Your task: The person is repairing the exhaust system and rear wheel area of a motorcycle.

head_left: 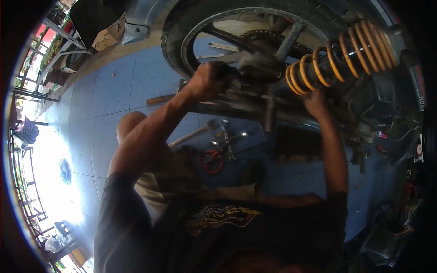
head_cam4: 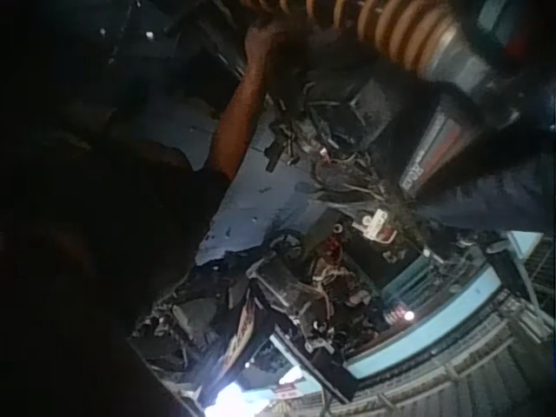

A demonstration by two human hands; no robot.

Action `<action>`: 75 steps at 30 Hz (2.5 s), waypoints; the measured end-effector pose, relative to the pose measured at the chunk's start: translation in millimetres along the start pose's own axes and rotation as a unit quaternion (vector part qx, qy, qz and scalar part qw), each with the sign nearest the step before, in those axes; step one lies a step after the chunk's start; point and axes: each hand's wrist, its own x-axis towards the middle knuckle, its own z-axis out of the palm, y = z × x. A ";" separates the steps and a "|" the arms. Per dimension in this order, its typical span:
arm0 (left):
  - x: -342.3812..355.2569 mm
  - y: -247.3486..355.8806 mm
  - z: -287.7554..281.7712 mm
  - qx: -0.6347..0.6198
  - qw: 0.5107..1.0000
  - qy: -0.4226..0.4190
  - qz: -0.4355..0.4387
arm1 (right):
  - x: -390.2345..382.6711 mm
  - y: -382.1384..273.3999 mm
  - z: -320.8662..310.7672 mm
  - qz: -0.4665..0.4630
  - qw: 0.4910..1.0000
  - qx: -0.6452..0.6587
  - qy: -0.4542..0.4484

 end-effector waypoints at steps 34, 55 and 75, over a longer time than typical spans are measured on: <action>12.7 -28.4 -7.5 0.182 0.929 0.017 0.322 | 16.3 -19.9 -11.6 0.003 0.992 0.113 -0.060; 22.4 -9.9 -7.7 0.022 0.979 -0.020 0.200 | 16.3 -3.8 -7.0 -0.048 0.996 0.058 -0.038; 22.3 -6.7 6.6 -0.026 0.982 0.035 0.186 | 12.6 1.3 -7.2 -0.032 0.996 0.031 -0.079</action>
